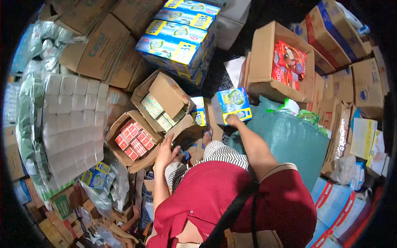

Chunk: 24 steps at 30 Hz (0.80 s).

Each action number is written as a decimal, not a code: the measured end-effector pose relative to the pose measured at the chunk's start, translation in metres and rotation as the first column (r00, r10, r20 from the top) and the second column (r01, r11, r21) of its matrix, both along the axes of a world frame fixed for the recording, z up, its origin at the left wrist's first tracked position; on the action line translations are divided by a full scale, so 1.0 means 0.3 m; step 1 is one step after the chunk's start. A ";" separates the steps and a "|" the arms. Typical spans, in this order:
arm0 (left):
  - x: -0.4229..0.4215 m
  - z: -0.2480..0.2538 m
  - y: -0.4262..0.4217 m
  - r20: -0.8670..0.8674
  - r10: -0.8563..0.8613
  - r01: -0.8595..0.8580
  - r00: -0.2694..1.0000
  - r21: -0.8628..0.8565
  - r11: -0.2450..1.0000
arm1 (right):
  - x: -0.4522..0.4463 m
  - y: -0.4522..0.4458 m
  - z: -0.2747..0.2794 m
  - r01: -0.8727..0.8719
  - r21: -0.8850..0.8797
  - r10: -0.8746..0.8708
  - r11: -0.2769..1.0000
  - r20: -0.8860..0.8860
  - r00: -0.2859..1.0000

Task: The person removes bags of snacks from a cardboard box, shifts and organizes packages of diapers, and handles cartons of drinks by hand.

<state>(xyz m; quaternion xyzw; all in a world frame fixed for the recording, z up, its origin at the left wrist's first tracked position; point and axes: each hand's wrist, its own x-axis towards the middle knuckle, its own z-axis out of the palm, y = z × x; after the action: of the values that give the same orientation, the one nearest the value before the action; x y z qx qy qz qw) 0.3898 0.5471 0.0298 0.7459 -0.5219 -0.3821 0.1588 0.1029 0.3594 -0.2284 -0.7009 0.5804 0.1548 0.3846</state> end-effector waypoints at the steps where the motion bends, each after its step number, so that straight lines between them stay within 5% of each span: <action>1: 0.003 -0.006 0.020 0.013 0.010 -0.010 1.000 0.001 1.000 | 0.003 0.002 -0.002 -0.028 -0.012 0.027 1.000 -0.012 1.000; 12: 0.037 -0.091 0.084 -0.081 -0.039 0.045 0.996 0.074 0.996 | 0.135 0.001 0.019 0.116 0.033 -0.119 0.993 0.111 0.987; 19: 0.096 -0.163 0.019 -0.060 -0.284 0.287 0.957 0.068 0.955 | 0.082 0.134 0.036 0.199 0.012 -0.199 0.980 0.110 0.974; 24: 0.126 -0.265 -0.108 -0.186 -0.457 0.477 0.870 0.075 0.876 | 0.009 0.243 0.100 0.471 0.024 -0.471 0.882 0.081 0.878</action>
<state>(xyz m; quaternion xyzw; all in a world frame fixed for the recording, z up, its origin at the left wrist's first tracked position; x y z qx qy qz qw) 0.4276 0.5148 -0.0497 0.5719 -0.6486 -0.4987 0.0591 0.1054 0.4322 -0.1983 -0.5443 0.7162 0.0279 0.4360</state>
